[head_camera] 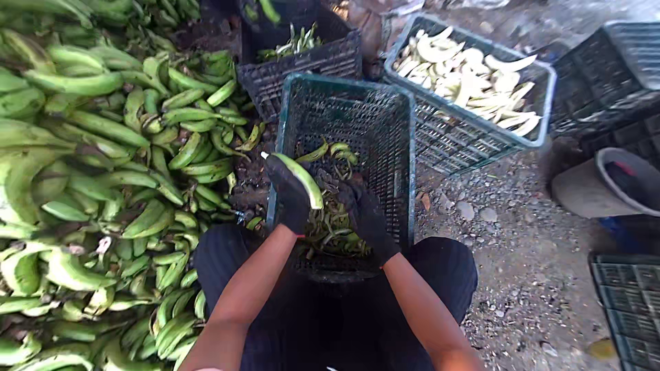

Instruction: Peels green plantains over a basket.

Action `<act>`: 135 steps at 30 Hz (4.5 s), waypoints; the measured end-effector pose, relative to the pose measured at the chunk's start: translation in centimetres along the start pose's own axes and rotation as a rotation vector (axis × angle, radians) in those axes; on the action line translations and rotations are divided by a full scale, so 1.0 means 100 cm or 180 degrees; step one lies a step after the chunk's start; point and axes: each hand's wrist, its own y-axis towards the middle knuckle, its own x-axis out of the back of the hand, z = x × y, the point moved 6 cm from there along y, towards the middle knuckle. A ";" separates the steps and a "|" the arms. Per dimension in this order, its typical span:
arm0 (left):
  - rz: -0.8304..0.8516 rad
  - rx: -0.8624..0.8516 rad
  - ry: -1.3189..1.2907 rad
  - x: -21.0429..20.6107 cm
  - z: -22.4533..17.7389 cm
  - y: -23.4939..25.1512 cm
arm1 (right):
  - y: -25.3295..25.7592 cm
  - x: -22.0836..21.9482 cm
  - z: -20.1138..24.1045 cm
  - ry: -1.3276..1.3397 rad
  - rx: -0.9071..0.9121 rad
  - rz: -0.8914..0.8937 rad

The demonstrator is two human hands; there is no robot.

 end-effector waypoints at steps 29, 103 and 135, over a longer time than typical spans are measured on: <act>0.2540 0.0765 0.0465 -0.045 0.026 -0.043 | 0.021 0.025 -0.035 0.0518 -0.0543 -0.0316; 0.1809 -0.0026 0.1080 -0.033 0.011 -0.022 | -0.003 -0.005 -0.003 0.0693 -0.0492 -0.0066; 0.1669 0.0292 0.0776 -0.028 -0.003 -0.020 | -0.006 -0.008 -0.001 0.0614 -0.0147 -0.0117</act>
